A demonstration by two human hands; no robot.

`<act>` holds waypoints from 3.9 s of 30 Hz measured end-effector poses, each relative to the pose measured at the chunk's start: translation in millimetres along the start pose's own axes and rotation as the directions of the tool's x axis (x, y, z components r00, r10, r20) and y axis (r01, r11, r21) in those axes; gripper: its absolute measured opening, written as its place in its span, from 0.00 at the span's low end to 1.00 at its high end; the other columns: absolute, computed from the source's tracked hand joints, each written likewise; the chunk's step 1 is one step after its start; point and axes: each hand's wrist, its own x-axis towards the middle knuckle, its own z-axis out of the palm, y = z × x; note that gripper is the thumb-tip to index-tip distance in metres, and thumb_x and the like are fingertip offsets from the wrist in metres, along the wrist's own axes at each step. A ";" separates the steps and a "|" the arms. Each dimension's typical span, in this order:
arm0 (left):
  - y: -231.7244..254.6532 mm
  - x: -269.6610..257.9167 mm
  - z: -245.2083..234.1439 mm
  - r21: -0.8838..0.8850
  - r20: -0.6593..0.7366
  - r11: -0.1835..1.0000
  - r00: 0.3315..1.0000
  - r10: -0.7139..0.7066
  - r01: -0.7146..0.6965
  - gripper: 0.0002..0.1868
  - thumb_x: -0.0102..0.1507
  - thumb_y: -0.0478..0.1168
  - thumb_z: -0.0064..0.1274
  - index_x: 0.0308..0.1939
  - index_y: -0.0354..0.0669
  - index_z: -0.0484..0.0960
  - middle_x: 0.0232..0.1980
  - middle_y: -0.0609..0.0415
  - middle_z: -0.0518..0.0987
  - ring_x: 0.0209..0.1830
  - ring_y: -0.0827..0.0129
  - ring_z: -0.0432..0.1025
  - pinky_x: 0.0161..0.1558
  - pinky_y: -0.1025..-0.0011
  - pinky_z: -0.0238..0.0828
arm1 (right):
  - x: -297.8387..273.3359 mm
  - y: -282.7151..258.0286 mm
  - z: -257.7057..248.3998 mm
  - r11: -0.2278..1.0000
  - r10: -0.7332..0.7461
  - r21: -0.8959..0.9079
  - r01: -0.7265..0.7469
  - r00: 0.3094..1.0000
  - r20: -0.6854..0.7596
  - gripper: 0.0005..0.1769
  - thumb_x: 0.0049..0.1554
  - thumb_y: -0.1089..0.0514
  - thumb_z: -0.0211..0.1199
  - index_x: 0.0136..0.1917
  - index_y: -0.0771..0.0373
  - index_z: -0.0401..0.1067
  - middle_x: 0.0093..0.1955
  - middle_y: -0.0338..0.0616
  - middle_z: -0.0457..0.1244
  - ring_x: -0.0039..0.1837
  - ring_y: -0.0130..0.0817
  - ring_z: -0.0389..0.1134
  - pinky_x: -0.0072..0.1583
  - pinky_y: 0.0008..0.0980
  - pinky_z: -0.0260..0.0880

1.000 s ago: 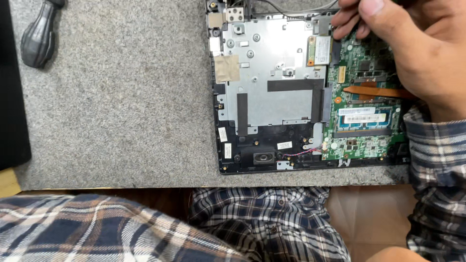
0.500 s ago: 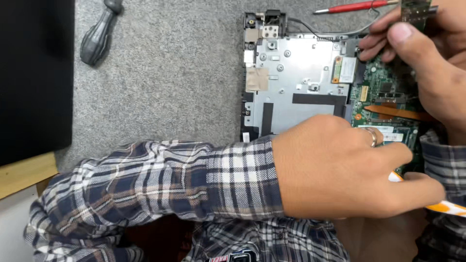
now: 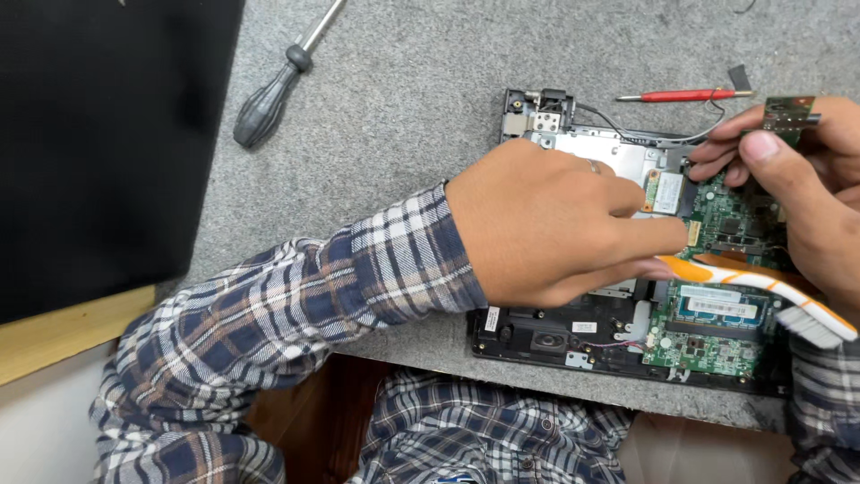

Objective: The person cleans a small green circuit board and the interior of a disassembled laptop using a toothbrush. They then use a red plastic spudger to pry and adjust a component on the laptop's motherboard.

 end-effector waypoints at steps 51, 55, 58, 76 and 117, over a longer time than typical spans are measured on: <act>-80.4 -22.4 -117.0 0.318 0.584 0.768 0.523 -0.621 0.557 0.12 0.68 0.52 0.56 0.31 0.57 0.78 0.28 0.63 0.79 0.32 0.66 0.72 0.37 0.59 0.65 | 2.4 -29.4 4.3 0.996 -0.009 -0.085 0.007 1.000 -0.029 0.11 0.70 0.68 0.51 0.58 0.78 0.71 0.49 0.57 0.68 0.53 0.39 0.72 0.55 0.27 0.69; -88.2 -33.5 -123.6 0.316 0.389 0.855 0.766 -0.511 0.410 0.10 0.65 0.48 0.60 0.31 0.55 0.78 0.28 0.61 0.79 0.36 0.59 0.72 0.34 0.54 0.61 | 3.6 -24.2 4.6 0.998 -0.044 -0.039 0.043 0.998 -0.035 0.11 0.69 0.69 0.50 0.58 0.79 0.69 0.53 0.59 0.67 0.53 0.43 0.72 0.55 0.30 0.70; -92.8 -32.7 -120.1 0.251 0.424 0.826 0.710 -0.562 0.504 0.07 0.64 0.49 0.60 0.33 0.57 0.80 0.30 0.60 0.80 0.37 0.59 0.72 0.33 0.54 0.62 | 3.0 -24.2 5.3 0.999 -0.015 -0.039 0.014 0.999 -0.040 0.11 0.69 0.68 0.50 0.57 0.79 0.70 0.52 0.58 0.68 0.52 0.41 0.72 0.55 0.29 0.69; -72.1 -17.3 -89.8 -0.227 -0.180 0.909 0.902 -0.393 0.350 0.07 0.72 0.38 0.55 0.46 0.37 0.80 0.35 0.55 0.77 0.28 0.74 0.65 0.30 0.75 0.58 | 1.7 -24.2 -5.1 0.974 0.038 0.222 -0.038 0.999 0.004 0.16 0.61 0.65 0.55 0.62 0.70 0.68 0.44 0.57 0.71 0.43 0.40 0.74 0.46 0.28 0.74; -22.0 -3.5 -36.6 -0.549 0.079 0.667 0.826 -0.559 0.504 0.11 0.67 0.47 0.51 0.38 0.45 0.82 0.23 0.66 0.65 0.22 0.80 0.57 0.27 0.77 0.53 | -8.0 -5.0 0.8 0.508 -0.007 0.861 0.015 1.000 -0.014 0.09 0.59 0.66 0.59 0.54 0.68 0.72 0.54 0.48 0.65 0.50 0.35 0.69 0.50 0.29 0.75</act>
